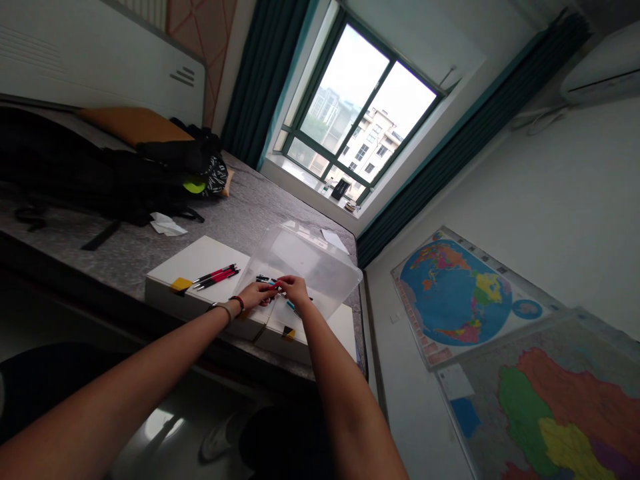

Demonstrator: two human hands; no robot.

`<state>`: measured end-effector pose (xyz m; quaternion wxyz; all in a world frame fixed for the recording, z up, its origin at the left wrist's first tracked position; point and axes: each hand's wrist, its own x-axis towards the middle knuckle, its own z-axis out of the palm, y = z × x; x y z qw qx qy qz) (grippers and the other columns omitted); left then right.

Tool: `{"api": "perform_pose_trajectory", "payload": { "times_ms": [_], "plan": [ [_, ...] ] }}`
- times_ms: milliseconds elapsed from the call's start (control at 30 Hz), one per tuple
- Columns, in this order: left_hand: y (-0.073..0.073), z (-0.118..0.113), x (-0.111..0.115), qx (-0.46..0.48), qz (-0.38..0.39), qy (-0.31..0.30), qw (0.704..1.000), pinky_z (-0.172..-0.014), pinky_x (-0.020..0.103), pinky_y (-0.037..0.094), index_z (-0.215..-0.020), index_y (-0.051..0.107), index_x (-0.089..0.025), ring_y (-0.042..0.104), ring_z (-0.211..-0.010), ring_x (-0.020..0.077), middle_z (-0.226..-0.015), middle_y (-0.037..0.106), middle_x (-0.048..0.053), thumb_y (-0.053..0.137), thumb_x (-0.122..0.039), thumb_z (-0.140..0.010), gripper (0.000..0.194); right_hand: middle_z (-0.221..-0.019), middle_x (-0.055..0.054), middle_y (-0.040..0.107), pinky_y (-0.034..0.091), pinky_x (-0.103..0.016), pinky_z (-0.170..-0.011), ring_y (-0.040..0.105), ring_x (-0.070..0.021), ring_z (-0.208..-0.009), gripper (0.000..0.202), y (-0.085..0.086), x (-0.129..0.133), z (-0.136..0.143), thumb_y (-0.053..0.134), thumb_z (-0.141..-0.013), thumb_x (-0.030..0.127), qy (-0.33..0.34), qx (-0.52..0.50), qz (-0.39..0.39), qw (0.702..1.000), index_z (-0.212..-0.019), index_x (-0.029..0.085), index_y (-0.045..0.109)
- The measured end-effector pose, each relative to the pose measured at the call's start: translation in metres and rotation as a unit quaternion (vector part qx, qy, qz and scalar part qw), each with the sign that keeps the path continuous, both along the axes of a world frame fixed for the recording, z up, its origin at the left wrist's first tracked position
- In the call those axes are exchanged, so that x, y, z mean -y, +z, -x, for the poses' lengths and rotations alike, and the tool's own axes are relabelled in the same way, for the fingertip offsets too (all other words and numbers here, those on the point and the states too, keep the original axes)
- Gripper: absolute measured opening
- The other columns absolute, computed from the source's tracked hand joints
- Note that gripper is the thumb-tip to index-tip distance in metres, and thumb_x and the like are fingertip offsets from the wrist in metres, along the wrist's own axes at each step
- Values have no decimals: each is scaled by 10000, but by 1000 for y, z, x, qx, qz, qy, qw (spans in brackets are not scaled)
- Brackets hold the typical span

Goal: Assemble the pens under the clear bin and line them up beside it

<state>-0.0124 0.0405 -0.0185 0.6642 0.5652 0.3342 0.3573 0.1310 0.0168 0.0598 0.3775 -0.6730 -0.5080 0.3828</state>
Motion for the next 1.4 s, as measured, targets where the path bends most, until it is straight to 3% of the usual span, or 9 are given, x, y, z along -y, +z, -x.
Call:
{"api": "perform_pose_trajectory", "payload": {
  "times_ms": [300,600,1400],
  "plan": [
    [8,2,5,2,2,-8,1000,-525,229,413,-851,687,-142,491,-535,86,-645,578,-15,757,-587,-572,531,-729,-25,682,431,-171,-460,620,-104,-569,107,4,3,-1,701,-777,220,-8,-22,12,1000,-848,141,692],
    [2,0,1,6,0,-11,1000,-524,226,414,-833,676,-136,494,-527,87,-628,576,-13,760,-592,-562,538,-751,-30,679,472,-182,-497,652,-121,-627,79,12,8,-4,699,-794,204,3,-46,25,999,-842,143,683],
    [2,0,1,4,-1,-4,1000,-521,235,419,-884,695,-143,490,-530,91,-615,567,-19,762,-547,-591,504,-764,-29,690,501,-198,-527,635,-114,-618,88,1,6,-2,684,-794,219,-11,-60,17,998,-851,152,691]
  ]
}}
